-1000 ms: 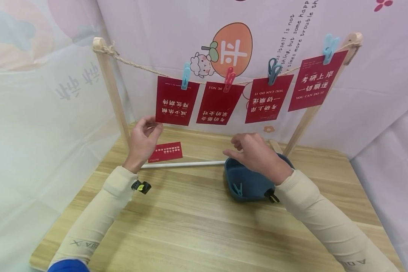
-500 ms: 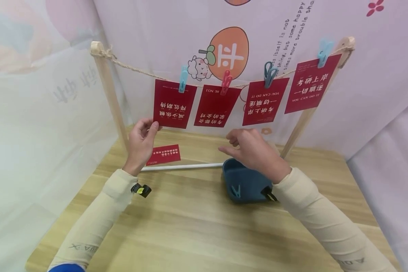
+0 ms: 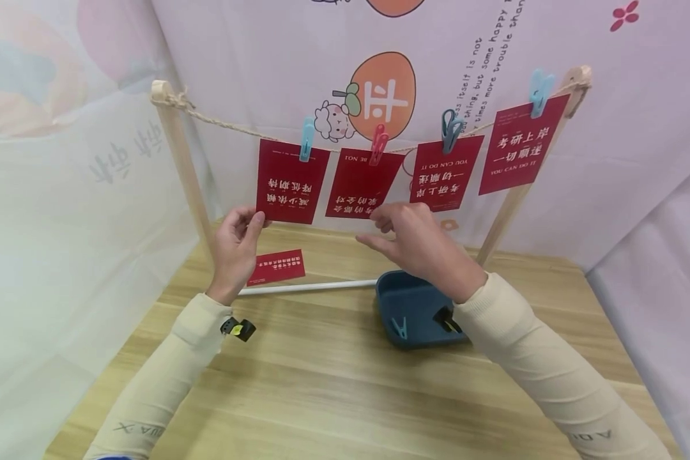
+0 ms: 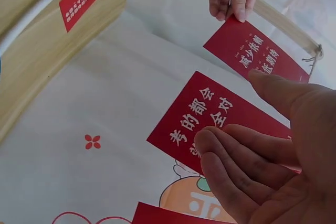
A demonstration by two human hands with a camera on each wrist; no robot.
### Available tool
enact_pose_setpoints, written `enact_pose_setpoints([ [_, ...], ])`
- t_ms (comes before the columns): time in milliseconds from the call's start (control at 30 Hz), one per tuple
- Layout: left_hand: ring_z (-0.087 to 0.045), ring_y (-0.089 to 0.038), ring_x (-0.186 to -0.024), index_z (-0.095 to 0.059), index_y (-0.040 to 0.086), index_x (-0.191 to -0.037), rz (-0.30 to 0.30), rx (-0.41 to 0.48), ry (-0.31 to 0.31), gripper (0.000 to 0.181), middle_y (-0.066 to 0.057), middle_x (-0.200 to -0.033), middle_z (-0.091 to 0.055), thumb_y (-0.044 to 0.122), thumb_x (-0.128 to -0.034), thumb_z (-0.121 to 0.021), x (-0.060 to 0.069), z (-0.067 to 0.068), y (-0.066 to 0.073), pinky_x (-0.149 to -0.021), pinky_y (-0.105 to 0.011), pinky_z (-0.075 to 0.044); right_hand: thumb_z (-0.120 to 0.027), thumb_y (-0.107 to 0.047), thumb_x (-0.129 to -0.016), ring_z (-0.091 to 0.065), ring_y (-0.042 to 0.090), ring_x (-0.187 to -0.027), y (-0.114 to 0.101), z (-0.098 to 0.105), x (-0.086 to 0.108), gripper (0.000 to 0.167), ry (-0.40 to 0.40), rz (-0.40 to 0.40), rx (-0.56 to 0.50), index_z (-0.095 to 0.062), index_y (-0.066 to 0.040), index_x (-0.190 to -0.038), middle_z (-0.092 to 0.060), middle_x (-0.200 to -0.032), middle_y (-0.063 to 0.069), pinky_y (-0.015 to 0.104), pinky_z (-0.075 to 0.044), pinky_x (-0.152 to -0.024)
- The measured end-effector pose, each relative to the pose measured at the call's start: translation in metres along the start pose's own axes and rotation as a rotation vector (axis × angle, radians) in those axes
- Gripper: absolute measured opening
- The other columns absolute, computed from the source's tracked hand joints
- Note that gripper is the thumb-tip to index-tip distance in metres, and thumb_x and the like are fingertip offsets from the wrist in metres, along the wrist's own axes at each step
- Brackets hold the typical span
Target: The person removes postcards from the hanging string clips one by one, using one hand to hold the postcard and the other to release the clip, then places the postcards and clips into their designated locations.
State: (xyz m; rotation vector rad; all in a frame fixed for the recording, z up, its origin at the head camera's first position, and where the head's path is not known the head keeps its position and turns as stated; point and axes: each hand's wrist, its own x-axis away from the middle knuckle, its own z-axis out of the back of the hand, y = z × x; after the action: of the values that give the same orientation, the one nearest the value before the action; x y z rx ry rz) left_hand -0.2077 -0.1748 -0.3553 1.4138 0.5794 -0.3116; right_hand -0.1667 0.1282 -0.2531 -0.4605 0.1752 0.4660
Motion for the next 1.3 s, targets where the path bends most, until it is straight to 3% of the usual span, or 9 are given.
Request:
enact_pose_setpoints([
  [500, -0.069, -0.006, -0.098, -0.060, -0.011, -0.120, -0.006, 0.004, 0.015, 0.028, 0.012, -0.099, -0.069, 0.015, -0.1096, -0.058, -0.001, -0.002, 0.003, -0.095, -0.017, -0.058, -0.083, -0.038, -0.092, -0.076, 0.028, -0.106, -0.024, 0.015, -0.013, 0.052, 0.134, 0.105, 0.012, -0.073, -0.006, -0.131, -0.078, -0.123, 0.012, 0.043, -0.065, -0.093],
  [800, -0.069, -0.005, -0.099, -0.061, -0.009, -0.120, -0.001, -0.006, 0.013, 0.029, 0.004, -0.102, -0.069, 0.017, -0.1097, -0.058, 0.001, -0.003, 0.004, -0.095, -0.018, -0.058, -0.082, -0.034, -0.093, -0.075, 0.030, -0.112, -0.035, 0.022, -0.021, 0.052, 0.174, 0.138, -0.015, -0.070, -0.004, -0.134, -0.076, -0.127, 0.015, 0.046, -0.064, -0.097],
  [1033, -0.068, -0.005, -0.099, -0.060, -0.010, -0.121, 0.007, -0.011, 0.009, 0.030, 0.004, -0.103, -0.068, 0.018, -0.1101, -0.057, 0.000, -0.002, 0.004, -0.095, -0.018, -0.058, -0.083, -0.034, -0.092, -0.075, 0.026, -0.113, -0.047, 0.029, -0.026, 0.052, 0.227, 0.192, -0.035, -0.071, -0.006, -0.134, -0.076, -0.127, 0.011, 0.041, -0.063, -0.100],
  [1167, -0.068, -0.005, -0.100, -0.060, -0.010, -0.121, 0.011, -0.015, 0.007, 0.030, -0.005, -0.105, -0.070, 0.018, -0.1103, -0.057, 0.000, -0.002, 0.004, -0.096, -0.019, -0.058, -0.083, -0.033, -0.093, -0.075, 0.026, -0.113, -0.053, 0.032, -0.030, 0.052, 0.253, 0.227, -0.032, -0.070, -0.007, -0.135, -0.077, -0.127, 0.011, 0.039, -0.063, -0.101],
  [1300, -0.070, -0.016, -0.102, -0.060, -0.010, -0.122, 0.016, -0.017, 0.006, 0.030, -0.015, -0.108, -0.070, 0.018, -0.1105, -0.056, 0.001, -0.002, 0.005, -0.097, -0.021, -0.058, -0.082, -0.034, -0.094, -0.074, 0.026, -0.116, -0.059, 0.034, -0.034, 0.054, 0.259, 0.230, -0.023, -0.068, -0.007, -0.139, -0.075, -0.130, 0.011, 0.039, -0.063, -0.100],
])
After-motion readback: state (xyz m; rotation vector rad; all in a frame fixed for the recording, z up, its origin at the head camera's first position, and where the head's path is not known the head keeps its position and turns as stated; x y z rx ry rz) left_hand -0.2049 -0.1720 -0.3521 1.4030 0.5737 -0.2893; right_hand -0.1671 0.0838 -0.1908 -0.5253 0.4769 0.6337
